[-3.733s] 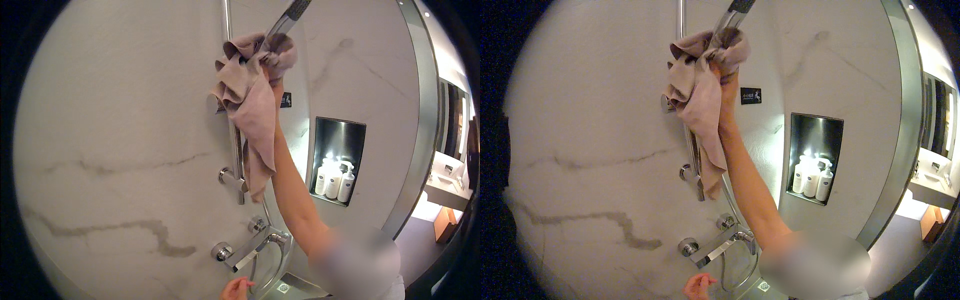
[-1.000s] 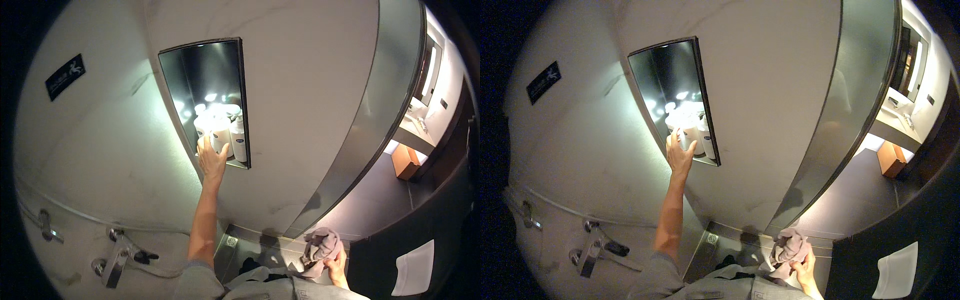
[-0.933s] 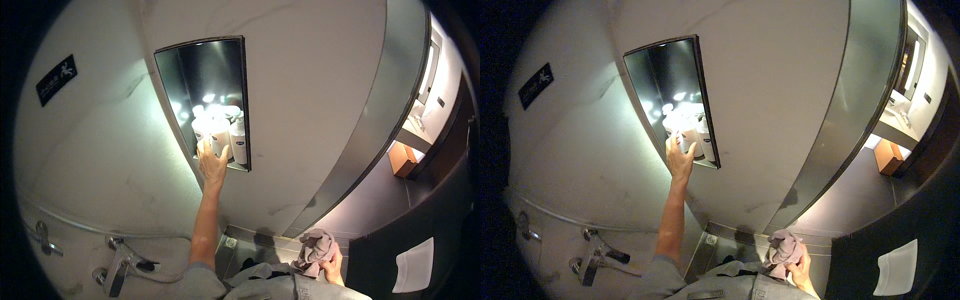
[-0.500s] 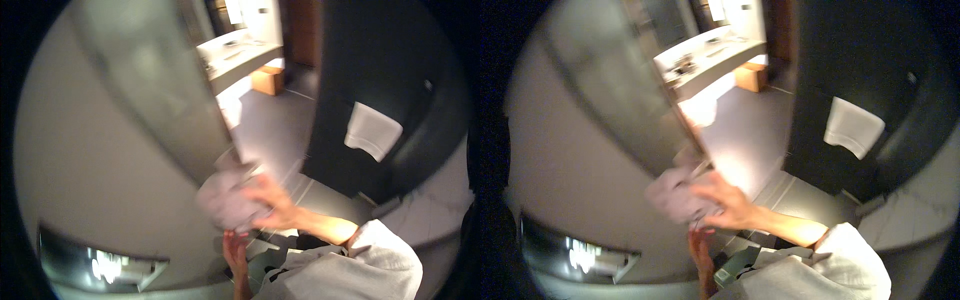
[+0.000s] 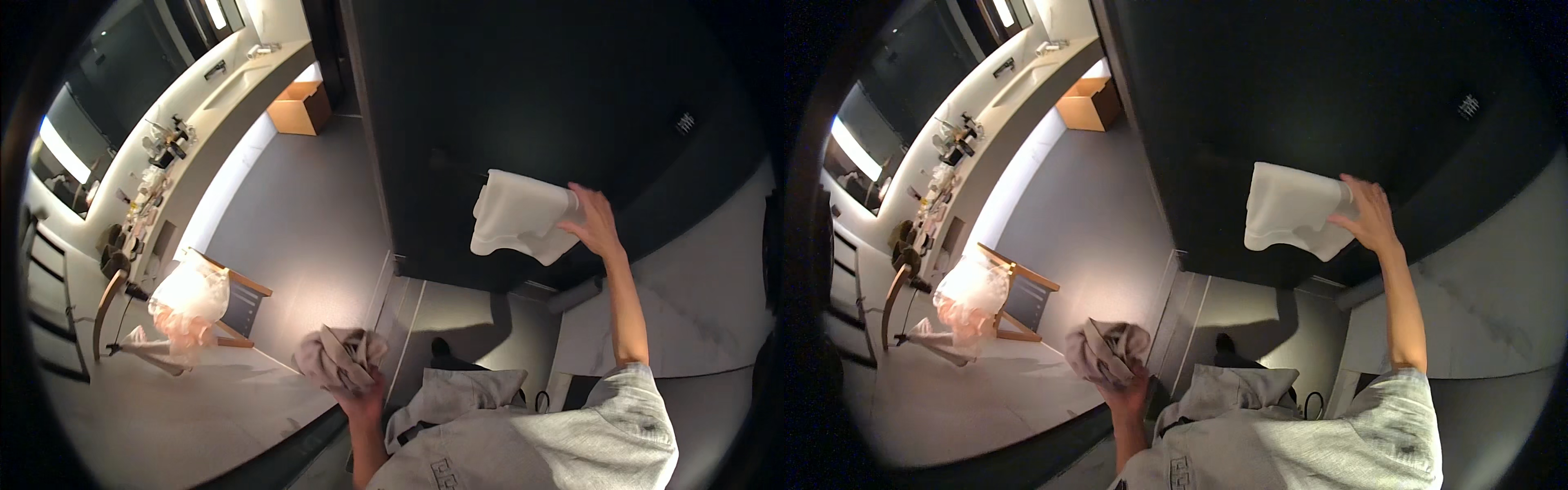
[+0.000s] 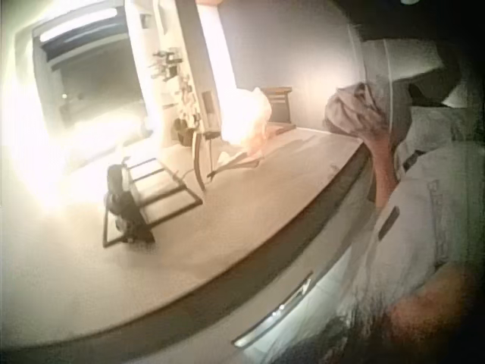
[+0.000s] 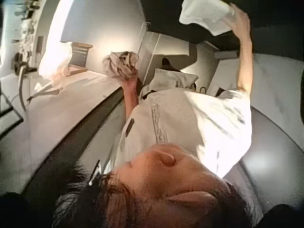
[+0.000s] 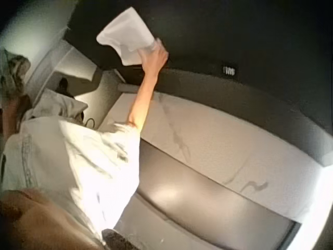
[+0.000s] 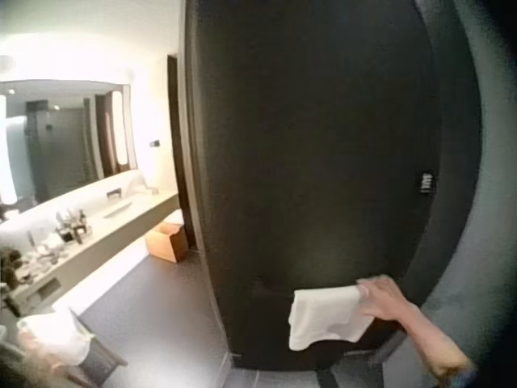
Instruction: The person cleans the bathroom sink and shower area using a cloth. They wipe the sink basin, faucet, and surrounding countertop, then move to the shower to wipe the showerhead and wall fixtures.
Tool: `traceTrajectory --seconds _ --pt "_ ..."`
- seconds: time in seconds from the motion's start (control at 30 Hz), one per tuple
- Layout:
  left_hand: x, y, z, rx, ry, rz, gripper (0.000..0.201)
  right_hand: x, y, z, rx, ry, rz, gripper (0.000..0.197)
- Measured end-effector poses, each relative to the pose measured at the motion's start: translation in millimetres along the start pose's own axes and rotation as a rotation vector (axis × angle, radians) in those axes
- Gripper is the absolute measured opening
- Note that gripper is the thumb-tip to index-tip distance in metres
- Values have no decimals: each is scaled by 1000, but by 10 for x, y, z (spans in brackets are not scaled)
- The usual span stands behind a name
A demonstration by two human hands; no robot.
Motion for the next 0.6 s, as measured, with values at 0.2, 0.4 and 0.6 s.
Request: traceTrajectory --seconds 0.2,0.4,0.6 --pt "721 283 1209 546 497 1634 47 365 583 381 -104 118 -71 55" --pt "1224 538 2290 782 441 1886 44 135 490 370 -83 241 -46 61" --pt "1190 757 3373 1112 -92 2886 31 -399 922 -205 1122 1055 42 59"
Point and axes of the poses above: each hand's wrist, its own z-axis towards the middle knuckle, its own y-axis out of the palm, x = y × z, the point moved 1 cm from there along z, towards the middle knuckle, and after that the axes turned 10 degrees about -y, right-handed, at the moved point
